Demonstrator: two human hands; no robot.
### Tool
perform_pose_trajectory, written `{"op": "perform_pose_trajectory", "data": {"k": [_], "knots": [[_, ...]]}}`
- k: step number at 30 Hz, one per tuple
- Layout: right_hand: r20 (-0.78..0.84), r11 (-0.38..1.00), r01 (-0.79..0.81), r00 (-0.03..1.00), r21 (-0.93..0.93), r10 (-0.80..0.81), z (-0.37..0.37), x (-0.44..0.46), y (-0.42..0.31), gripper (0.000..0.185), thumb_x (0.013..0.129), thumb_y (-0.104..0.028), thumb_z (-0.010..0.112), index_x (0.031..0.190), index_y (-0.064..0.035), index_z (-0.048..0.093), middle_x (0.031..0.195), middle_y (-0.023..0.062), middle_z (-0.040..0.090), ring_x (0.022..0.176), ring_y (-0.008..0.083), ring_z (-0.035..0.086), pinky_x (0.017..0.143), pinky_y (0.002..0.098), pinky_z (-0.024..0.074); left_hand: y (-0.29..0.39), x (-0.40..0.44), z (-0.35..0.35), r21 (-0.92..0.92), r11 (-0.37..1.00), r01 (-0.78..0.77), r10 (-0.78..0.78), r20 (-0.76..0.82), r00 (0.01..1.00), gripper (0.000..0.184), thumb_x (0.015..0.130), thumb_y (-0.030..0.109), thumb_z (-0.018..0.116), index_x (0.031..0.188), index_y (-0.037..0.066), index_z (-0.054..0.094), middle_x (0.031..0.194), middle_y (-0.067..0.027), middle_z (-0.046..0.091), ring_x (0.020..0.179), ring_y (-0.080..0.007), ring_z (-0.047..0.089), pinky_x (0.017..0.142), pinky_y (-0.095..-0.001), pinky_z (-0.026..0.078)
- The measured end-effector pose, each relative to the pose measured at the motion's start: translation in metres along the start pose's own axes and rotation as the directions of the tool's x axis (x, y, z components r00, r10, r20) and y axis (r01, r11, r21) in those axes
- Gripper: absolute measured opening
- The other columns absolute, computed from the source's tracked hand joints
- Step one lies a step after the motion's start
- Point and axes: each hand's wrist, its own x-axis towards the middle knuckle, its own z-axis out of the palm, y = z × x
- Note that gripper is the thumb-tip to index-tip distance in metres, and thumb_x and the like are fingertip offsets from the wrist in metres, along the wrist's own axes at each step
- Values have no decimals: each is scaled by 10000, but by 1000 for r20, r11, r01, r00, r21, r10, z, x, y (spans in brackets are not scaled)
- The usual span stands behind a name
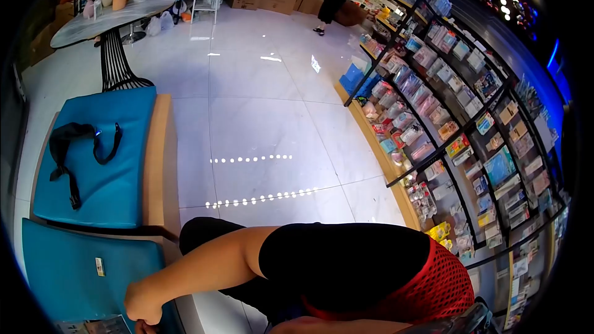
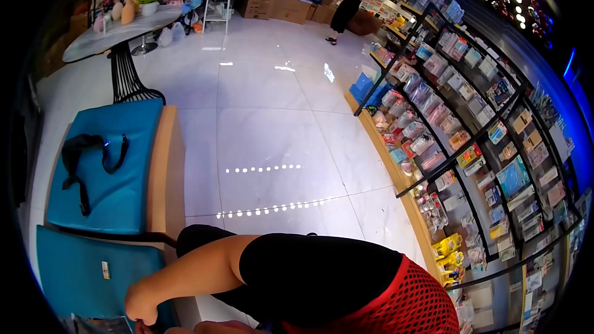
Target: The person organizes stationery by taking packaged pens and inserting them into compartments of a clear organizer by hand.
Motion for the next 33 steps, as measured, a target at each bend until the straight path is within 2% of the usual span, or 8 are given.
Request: {"op": "perform_pose_trajectory", "data": {"k": [6,13,16,20,21,25,28,33], "knots": [[-128,988,22,991,-150,-41,4,-6,-29,188,718,-224,652,724,-70,759,781,120,747,802,348,729,662,472,551,64,1,11,277,811,516,-470,-218,855,365,995,318,708,1196,13,699,875,-156,724,724,-258,658,683,-327,533],[-60,985,154,985,-81,-159,32,21,-36,227,741,-273,654,771,-90,785,799,169,743,806,369,716,698,502,557,107,0,13,420,699,578,-524,-249,815,321,1035,256,654,1227,0,686,956,-138,735,773,-217,670,699,-317,545],[-21,945,327,945,6,-327,27,26,-49,144,915,-175,681,931,-35,712,752,162,686,670,315,633,651,459,499,122,-8,10,453,678,579,-528,-247,812,305,1052,229,631,1241,-5,681,991,-131,740,794,-199,674,705,-313,551],[23,972,233,972,-16,-232,25,9,-92,217,729,-214,678,814,-53,795,810,187,740,814,404,717,718,518,560,165,-40,1,406,648,645,-570,-303,764,286,1076,194,600,1259,-13,673,1037,-121,746,822,-175,681,714,-307,557],[10,973,229,973,-13,-229,23,6,-104,202,722,-212,681,793,-53,784,786,176,733,782,398,715,694,514,558,170,-63,16,187,639,746,-561,-550,619,80,968,-12,645,1033,-28,688,975,-142,707,898,-239,686,794,-357,546],[45,966,257,966,-27,-255,28,23,-112,167,724,-229,680,704,-70,730,685,190,671,685,419,676,620,512,531,208,-59,12,330,617,714,-570,-439,695,337,925,-44,644,1250,21,703,1110,-170,701,951,-289,692,836,-343,547],[131,963,250,963,-100,-236,25,35,-127,122,740,-148,664,717,-51,735,683,178,676,698,379,678,661,471,542,234,-65,14,261,548,795,-650,-465,601,453,900,4,683,1339,116,696,1011,-127,706,902,-265,696,781,-358,556],[256,968,236,944,-83,-209,33,44,-153,125,736,-111,684,774,-32,773,733,140,725,690,333,685,675,412,550,258,-123,-28,590,272,760,-519,-576,632,187,821,22,696,981,84,769,871,-101,713,819,-320,657,715,-409,539]]}}
